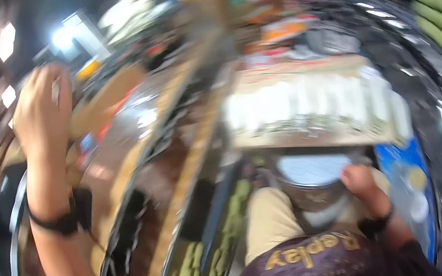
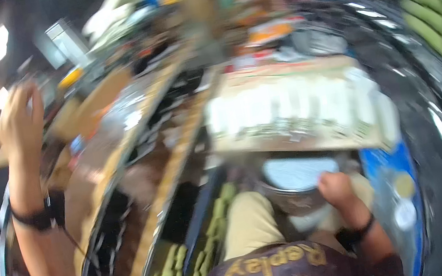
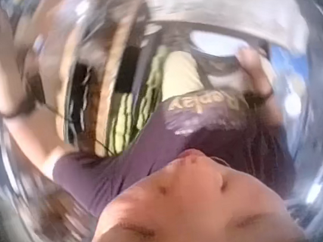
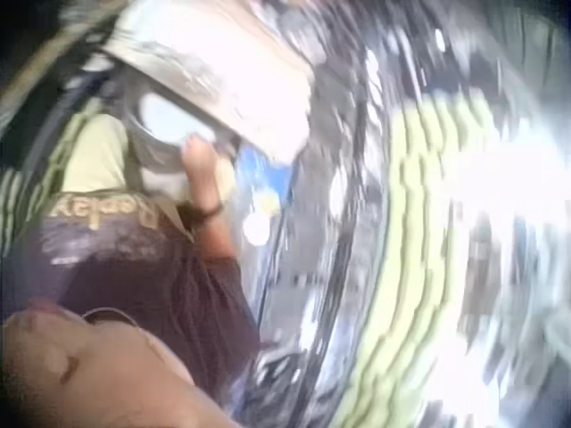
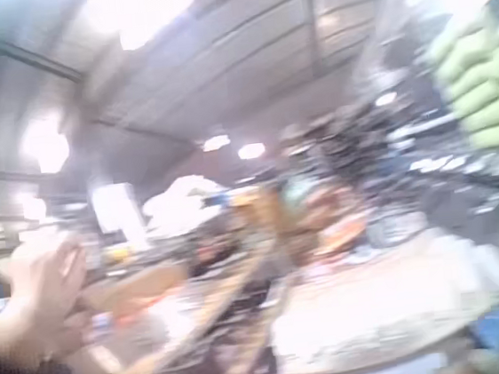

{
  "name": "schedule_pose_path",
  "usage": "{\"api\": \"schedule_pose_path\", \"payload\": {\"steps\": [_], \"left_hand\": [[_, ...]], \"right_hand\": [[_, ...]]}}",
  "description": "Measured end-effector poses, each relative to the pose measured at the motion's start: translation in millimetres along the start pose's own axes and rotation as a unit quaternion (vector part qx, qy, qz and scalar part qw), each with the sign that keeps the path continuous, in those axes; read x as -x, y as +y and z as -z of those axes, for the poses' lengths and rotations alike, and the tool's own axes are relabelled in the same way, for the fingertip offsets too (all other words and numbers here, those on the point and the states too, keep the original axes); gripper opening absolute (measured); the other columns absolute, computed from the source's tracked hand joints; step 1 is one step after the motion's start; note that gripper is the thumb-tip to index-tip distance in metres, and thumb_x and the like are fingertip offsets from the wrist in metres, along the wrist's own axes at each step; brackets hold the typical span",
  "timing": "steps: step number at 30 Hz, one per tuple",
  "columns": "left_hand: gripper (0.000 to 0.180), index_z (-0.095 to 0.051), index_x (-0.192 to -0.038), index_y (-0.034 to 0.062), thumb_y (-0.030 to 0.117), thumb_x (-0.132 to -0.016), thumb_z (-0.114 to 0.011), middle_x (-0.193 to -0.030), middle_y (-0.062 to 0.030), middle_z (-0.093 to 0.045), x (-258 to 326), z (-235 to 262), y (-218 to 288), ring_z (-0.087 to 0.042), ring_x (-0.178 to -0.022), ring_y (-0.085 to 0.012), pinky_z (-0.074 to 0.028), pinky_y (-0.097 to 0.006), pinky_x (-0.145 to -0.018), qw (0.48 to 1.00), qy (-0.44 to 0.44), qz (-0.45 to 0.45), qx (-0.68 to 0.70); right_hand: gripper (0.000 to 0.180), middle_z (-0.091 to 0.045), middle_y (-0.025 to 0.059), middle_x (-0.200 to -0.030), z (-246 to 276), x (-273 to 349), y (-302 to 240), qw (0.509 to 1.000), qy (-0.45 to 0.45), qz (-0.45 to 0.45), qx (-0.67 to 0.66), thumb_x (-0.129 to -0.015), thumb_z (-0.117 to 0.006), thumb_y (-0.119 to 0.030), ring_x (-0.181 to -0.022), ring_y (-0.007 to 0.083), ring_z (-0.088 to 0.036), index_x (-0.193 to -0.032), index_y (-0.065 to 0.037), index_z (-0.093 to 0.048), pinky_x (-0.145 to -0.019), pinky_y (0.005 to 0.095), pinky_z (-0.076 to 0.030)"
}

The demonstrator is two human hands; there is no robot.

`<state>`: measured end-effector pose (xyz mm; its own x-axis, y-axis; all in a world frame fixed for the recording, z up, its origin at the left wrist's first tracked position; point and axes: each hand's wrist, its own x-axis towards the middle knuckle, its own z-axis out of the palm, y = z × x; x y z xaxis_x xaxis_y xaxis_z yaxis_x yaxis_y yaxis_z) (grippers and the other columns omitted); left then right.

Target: Insert insoles and perform final trimming of shoes in a manufacturing environment.

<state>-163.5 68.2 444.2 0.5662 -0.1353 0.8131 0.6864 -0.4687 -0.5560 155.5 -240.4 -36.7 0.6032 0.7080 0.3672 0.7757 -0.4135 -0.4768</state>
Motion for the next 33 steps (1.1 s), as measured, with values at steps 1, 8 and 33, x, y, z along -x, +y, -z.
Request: {"api": "schedule_pose_path", "payload": {"steps": [1,8,33], "left_hand": [[0.009,-0.065,-0.092,0.0105,0.015,-0.084,-0.064,-0.093,-0.0084,-0.065,8.4,-18.9,38.4,-0.064,-0.087,-0.0289,-0.051,-0.038,-0.072,0.996,0.027,-0.03,0.081],[0.014,-0.062,-0.083,0.0016,-0.001,-0.071,-0.067,-0.082,-0.0163,-0.059,86.6,-40.8,281.2,-0.058,-0.075,-0.0369,-0.047,-0.044,-0.066,0.81,-0.128,-0.15,0.552],[0.062,-0.048,-0.114,-0.0053,0.018,-0.066,-0.078,-0.115,-0.0288,-0.053,321.4,-76.1,603.0,-0.05,-0.111,-0.0443,-0.04,-0.049,-0.095,0.567,-0.482,-0.263,0.614]], "right_hand": [[0.018,-0.062,0.0192,-0.073,12.4,2.0,-2.5,1.0,0.011,-0.007,-0.004,-0.083,-0.057,-0.021,-0.068,0.0403,-0.06,-0.074,-0.007,-0.06,-0.063,0.0505,-0.048],[0.017,-0.063,0.0147,-0.073,86.7,90.1,42.8,0.966,0.112,-0.198,0.123,-0.084,-0.062,-0.024,-0.069,0.0375,-0.062,-0.079,-0.008,-0.061,-0.061,0.0477,-0.049],[0.037,-0.06,0.0196,-0.122,286.3,701.8,14.5,0.401,0.255,-0.85,0.228,-0.071,-0.078,-0.015,-0.11,0.0384,-0.06,-0.106,-0.006,-0.068,-0.093,0.0433,-0.049]]}}
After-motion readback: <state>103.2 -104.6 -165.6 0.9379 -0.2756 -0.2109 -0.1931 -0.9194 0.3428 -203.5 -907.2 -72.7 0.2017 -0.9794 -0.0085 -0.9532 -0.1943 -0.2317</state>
